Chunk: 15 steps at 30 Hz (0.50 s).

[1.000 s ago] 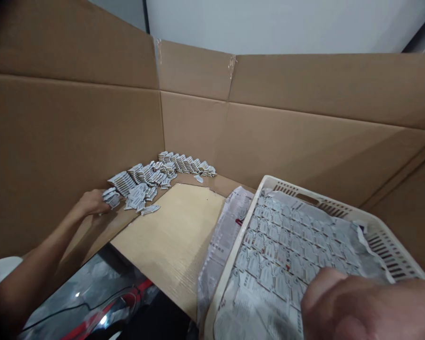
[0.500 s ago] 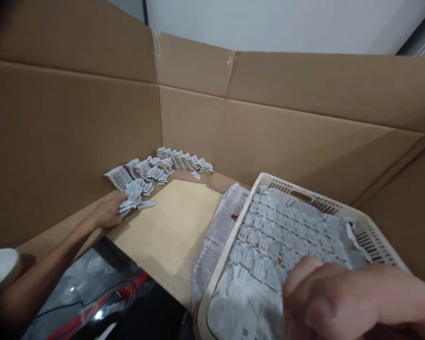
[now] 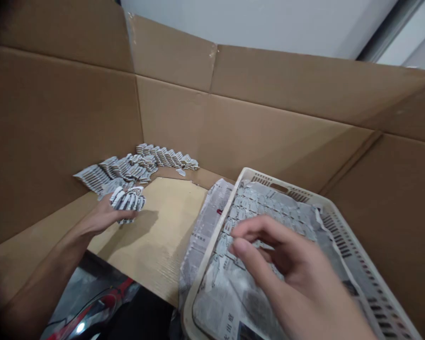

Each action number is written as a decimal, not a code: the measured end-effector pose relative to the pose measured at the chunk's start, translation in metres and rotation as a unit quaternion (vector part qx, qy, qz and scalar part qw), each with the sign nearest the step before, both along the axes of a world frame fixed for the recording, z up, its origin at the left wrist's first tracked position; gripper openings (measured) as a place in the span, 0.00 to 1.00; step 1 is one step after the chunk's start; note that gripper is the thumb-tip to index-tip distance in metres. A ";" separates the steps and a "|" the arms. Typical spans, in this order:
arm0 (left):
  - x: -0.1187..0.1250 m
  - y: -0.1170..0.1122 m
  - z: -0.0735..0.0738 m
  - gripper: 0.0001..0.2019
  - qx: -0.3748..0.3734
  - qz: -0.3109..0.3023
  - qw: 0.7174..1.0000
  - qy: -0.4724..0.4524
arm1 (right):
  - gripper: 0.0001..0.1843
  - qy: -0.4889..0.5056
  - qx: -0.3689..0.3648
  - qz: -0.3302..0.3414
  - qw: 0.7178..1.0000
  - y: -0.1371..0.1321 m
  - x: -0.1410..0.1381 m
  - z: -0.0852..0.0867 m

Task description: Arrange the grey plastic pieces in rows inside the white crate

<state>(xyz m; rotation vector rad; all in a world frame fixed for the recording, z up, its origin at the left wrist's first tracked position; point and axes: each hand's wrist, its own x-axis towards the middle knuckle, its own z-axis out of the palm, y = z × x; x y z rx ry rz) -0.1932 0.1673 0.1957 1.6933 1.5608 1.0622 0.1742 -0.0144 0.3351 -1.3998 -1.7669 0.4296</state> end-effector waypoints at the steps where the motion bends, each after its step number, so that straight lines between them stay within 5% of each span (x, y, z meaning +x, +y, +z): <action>1: 0.016 0.002 0.008 0.34 0.004 -0.048 0.998 -0.045 | 0.07 -0.012 -0.018 -0.008 1.000 0.009 -0.007 -0.001; 7: 0.125 0.007 0.056 0.33 -0.048 -0.378 0.911 -0.156 | 0.15 -0.009 -0.031 -0.056 0.998 0.061 -0.026 -0.018; 11: 0.176 0.009 0.082 0.29 -0.035 -0.481 0.871 -0.087 | 0.11 -0.037 0.009 -0.087 0.995 0.076 -0.018 -0.016; 15: 0.202 0.019 0.096 0.26 -0.017 -0.538 0.842 -0.023 | 0.09 -0.009 0.086 -0.140 0.986 0.066 0.003 0.001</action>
